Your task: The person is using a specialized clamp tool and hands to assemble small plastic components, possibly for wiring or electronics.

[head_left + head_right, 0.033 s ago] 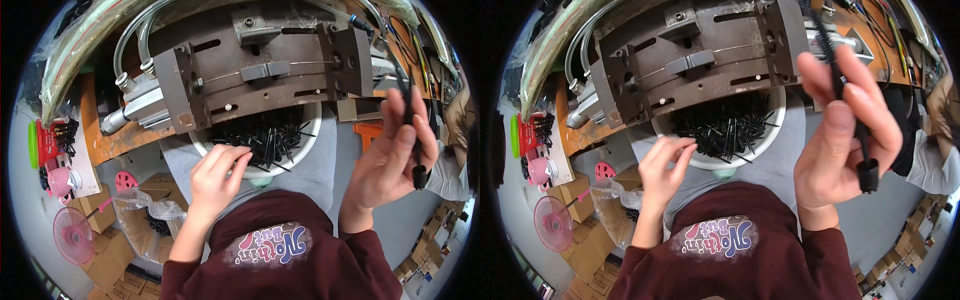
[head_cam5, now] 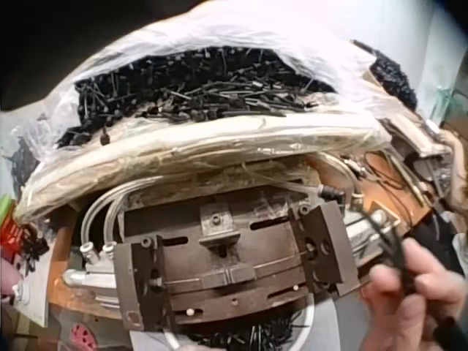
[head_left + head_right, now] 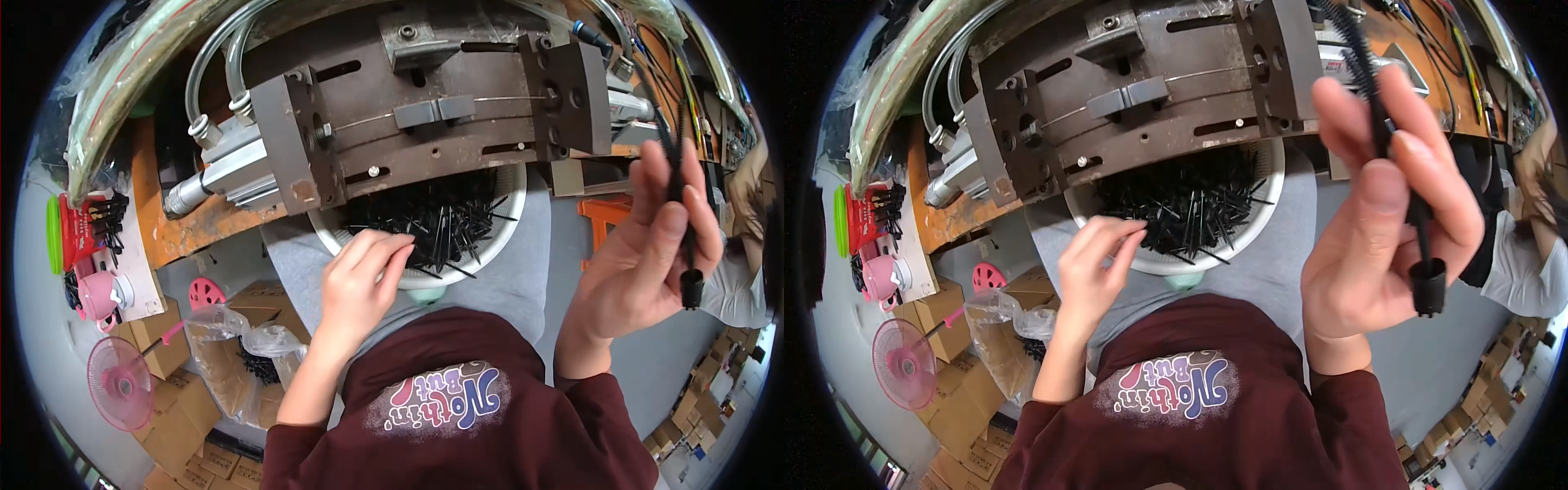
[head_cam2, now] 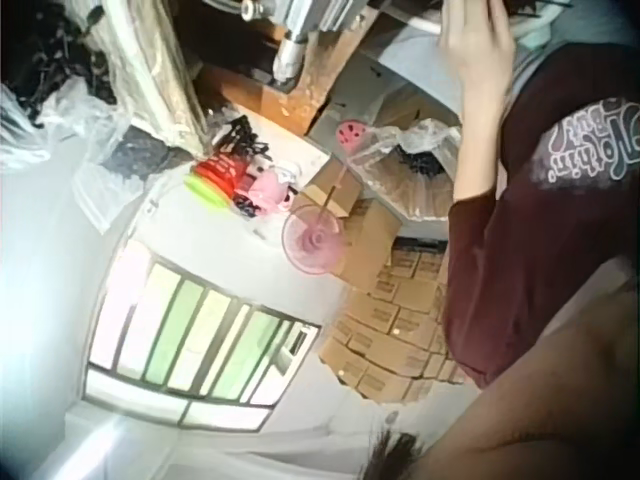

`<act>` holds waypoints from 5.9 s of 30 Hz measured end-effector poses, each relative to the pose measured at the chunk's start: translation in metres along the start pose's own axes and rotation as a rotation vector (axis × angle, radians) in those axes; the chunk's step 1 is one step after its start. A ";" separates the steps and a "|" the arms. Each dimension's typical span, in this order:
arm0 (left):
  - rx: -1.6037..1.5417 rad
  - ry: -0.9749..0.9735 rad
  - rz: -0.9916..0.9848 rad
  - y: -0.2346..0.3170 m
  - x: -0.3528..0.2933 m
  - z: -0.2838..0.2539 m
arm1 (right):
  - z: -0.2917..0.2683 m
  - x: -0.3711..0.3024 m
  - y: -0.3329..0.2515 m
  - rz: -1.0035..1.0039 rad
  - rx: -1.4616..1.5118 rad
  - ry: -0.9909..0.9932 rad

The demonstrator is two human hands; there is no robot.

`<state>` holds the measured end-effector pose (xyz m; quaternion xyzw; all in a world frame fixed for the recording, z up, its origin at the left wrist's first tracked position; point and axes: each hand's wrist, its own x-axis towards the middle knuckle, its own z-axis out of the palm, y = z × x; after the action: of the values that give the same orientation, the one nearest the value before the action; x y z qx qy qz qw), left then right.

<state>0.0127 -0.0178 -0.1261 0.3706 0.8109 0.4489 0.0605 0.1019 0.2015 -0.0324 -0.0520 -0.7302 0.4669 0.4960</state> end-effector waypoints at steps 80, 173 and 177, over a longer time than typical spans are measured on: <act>0.098 0.199 0.478 0.091 0.039 -0.003 | 0.044 -0.050 -0.023 0.776 0.905 -0.009; 0.294 -0.099 0.355 0.082 0.061 -0.054 | 0.024 0.007 -0.005 -0.217 -0.445 -0.622; 0.161 -0.442 0.345 0.071 0.036 -0.062 | 0.038 0.004 -0.005 -0.265 -0.544 -0.730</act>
<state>-0.0012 -0.0132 -0.0261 0.5955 0.7359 0.2952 0.1292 0.0729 0.1767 -0.0289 0.0812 -0.9529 0.1791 0.2308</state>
